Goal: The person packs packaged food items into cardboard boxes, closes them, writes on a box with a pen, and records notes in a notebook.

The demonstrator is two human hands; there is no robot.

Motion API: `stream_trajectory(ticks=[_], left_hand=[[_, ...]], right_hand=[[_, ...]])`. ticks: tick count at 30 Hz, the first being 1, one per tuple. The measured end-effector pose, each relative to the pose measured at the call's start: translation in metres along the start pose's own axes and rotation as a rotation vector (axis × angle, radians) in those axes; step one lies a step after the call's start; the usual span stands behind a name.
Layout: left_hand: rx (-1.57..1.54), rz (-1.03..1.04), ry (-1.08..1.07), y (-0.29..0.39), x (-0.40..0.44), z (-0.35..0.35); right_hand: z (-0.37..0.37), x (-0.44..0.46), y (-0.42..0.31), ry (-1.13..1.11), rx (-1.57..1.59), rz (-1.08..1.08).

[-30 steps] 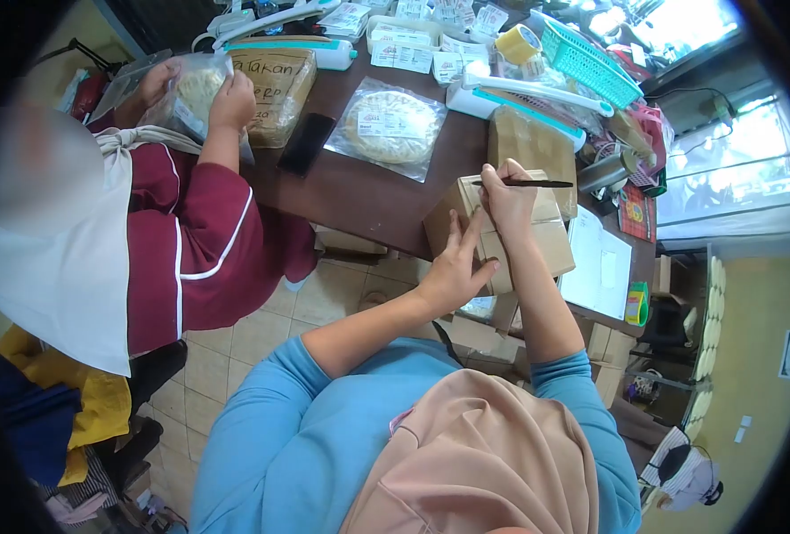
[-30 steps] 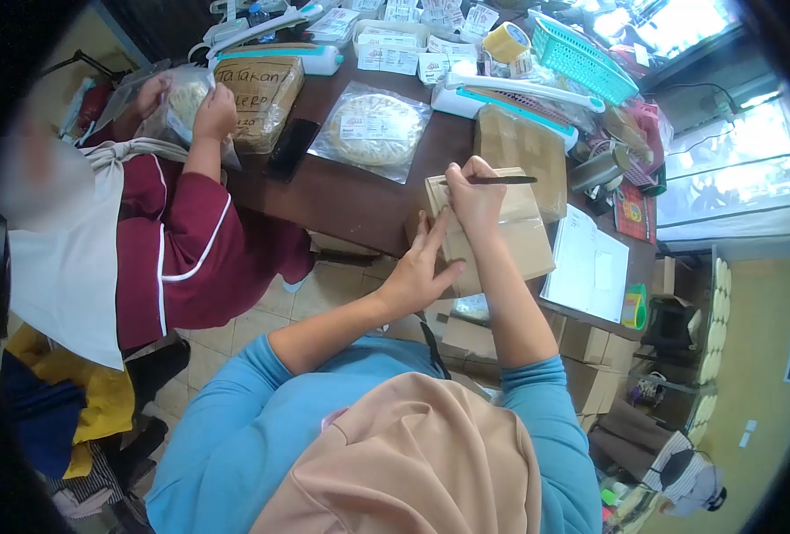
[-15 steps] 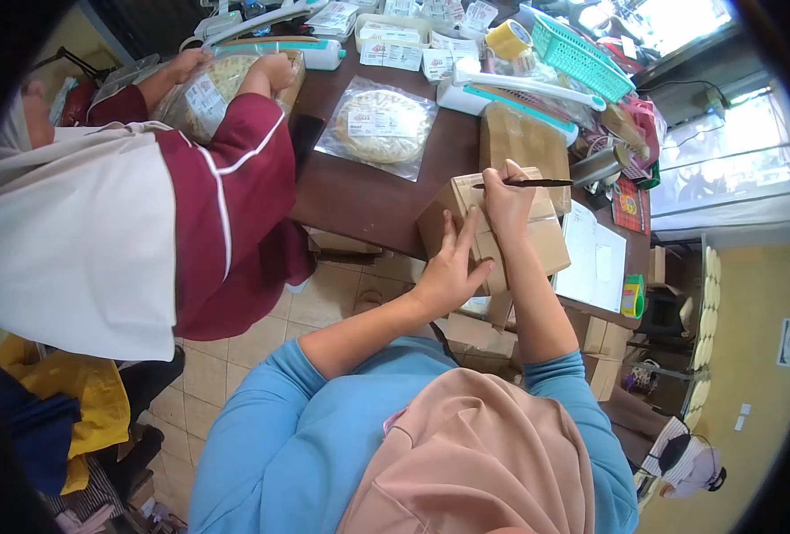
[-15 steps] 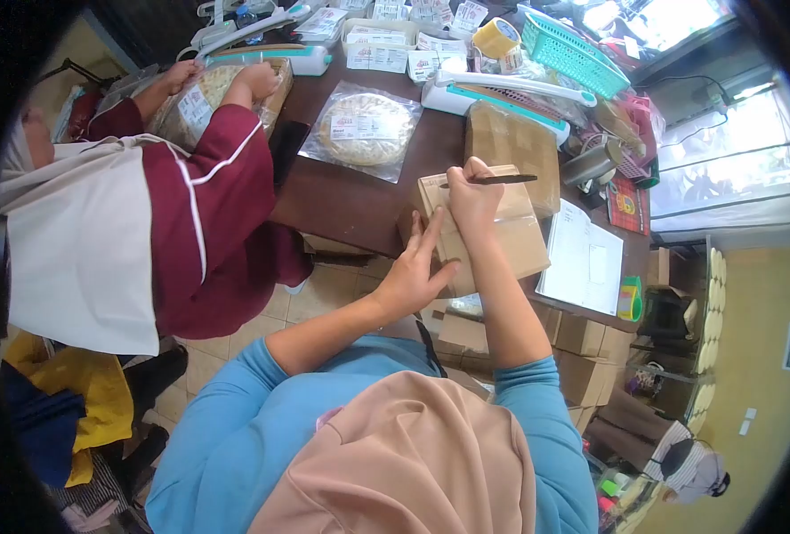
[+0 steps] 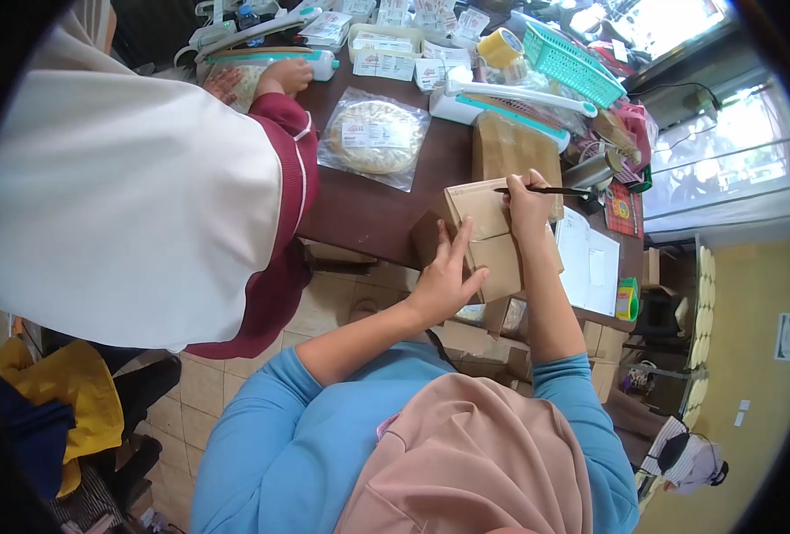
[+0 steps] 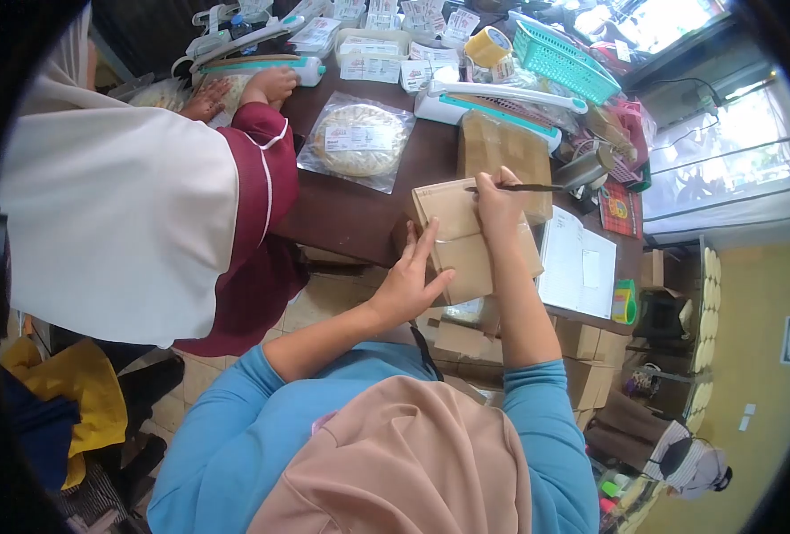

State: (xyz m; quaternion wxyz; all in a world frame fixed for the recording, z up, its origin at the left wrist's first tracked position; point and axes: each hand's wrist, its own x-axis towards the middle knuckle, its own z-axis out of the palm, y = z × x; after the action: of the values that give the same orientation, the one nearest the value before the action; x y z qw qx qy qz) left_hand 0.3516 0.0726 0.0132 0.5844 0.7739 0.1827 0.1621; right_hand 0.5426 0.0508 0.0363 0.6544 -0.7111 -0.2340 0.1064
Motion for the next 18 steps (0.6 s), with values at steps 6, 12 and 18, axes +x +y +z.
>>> stream_trajectory(ticks=[6,12,18], left_hand=[[-0.022,-0.006,0.007,-0.001,0.002,0.0],[-0.038,0.002,0.003,-0.002,0.002,0.0],[0.019,0.045,0.012,-0.006,0.003,0.001]], right_hand=[[0.003,0.001,0.009,-0.049,0.009,0.024],[0.005,-0.001,0.008,-0.025,0.009,0.064],[0.005,-0.004,0.0,0.008,0.031,0.0]])
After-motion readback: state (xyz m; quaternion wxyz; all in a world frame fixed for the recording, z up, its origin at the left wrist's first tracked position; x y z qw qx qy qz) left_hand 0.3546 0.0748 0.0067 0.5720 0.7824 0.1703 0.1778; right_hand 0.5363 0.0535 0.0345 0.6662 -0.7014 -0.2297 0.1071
